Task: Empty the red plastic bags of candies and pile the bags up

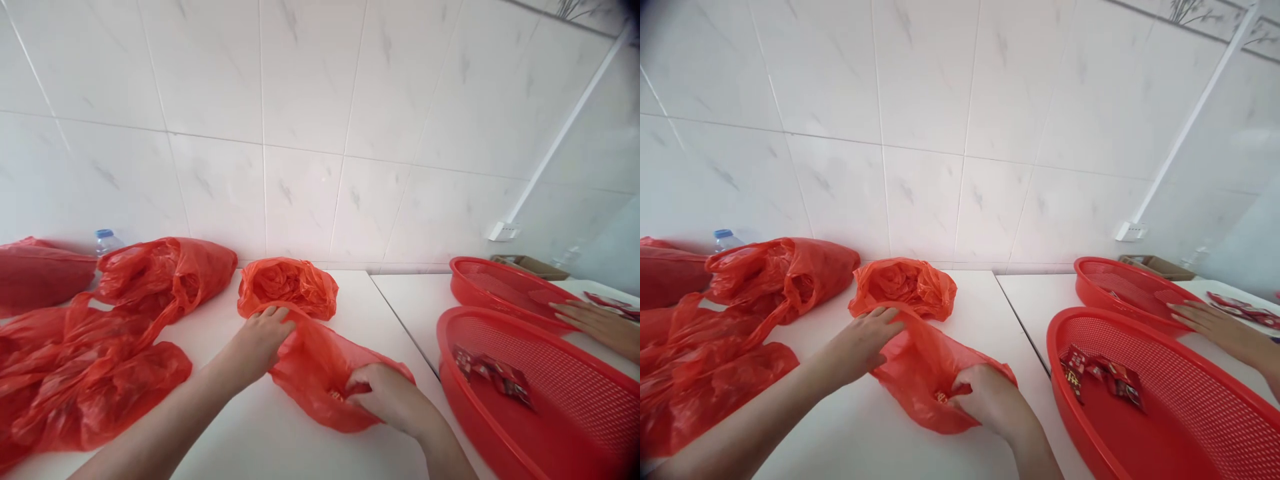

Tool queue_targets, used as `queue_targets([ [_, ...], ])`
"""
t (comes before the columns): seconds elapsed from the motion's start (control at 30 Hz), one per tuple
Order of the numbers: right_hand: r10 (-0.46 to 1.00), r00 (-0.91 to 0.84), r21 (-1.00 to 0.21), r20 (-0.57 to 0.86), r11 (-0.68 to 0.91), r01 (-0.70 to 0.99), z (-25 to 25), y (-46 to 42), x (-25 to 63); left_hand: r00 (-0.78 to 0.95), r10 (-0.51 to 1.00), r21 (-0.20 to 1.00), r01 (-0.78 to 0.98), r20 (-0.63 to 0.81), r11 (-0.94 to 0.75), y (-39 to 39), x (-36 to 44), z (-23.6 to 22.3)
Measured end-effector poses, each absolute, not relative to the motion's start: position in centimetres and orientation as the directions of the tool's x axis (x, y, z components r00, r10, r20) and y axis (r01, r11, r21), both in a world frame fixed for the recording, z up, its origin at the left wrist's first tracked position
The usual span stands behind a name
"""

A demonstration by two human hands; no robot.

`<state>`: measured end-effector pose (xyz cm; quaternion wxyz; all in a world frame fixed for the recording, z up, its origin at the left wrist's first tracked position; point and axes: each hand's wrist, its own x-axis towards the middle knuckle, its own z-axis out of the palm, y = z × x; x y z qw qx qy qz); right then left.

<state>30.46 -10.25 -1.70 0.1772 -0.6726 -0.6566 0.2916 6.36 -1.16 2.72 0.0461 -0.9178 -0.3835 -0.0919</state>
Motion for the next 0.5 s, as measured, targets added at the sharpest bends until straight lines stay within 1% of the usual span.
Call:
queue_targets([
  [0.07,0.985,-0.05,-0.629,-0.166,-0.066,0.774,-1.5,-10.1,30.9,0.702,0.701,-0.004,0.707,0.13,-0.707,-2.0,6.0,2.9],
  [0.1,0.989,-0.024,-0.635,-0.149,-0.077,0.769,-1.5,-9.9,31.1,0.717,0.688,-0.006,0.693,0.108,-0.721,-2.6,6.2,2.9],
  [0.17,0.993,0.064,-0.656,-0.104,-0.117,0.746,-1.7,-9.4,31.4,0.77,0.625,-0.029,0.633,0.131,-0.774,-3.8,7.0,2.9],
  [0.23,0.988,0.126,-0.686,-0.094,-0.156,0.71,-2.1,-8.9,31.5,0.836,0.518,-0.051,0.534,0.183,-0.844,-4.6,8.0,2.5],
  [0.3,0.983,0.156,-0.702,-0.101,-0.181,0.689,-2.8,-8.3,31.5,0.879,0.432,-0.05,0.449,0.202,-0.892,-4.7,8.8,1.6],
  [0.33,0.982,0.15,-0.702,-0.11,-0.184,0.688,-3.2,-8.1,31.6,0.883,0.426,-0.041,0.442,0.194,-0.896,-4.6,9.0,0.9],
  [0.37,0.983,0.134,-0.7,-0.123,-0.182,0.691,-3.6,-7.8,31.7,0.874,0.455,-0.03,0.466,0.171,-0.884,-4.5,9.0,0.2],
  [0.43,0.988,0.072,-0.707,-0.139,-0.15,0.691,-4.3,-7.4,31.9,0.813,0.572,0.005,0.574,0.107,-0.819,-4.1,8.6,-1.0],
  [0.47,0.989,0.045,-0.716,-0.139,-0.132,0.686,-4.5,-7.2,32.1,0.784,0.616,0.038,0.615,0.078,-0.787,-3.9,8.2,-1.5],
  [0.5,0.99,0.032,-0.724,-0.134,-0.12,0.679,-4.8,-7.0,32.3,0.774,0.631,0.091,0.625,0.058,-0.775,-3.8,7.8,-1.8],
])
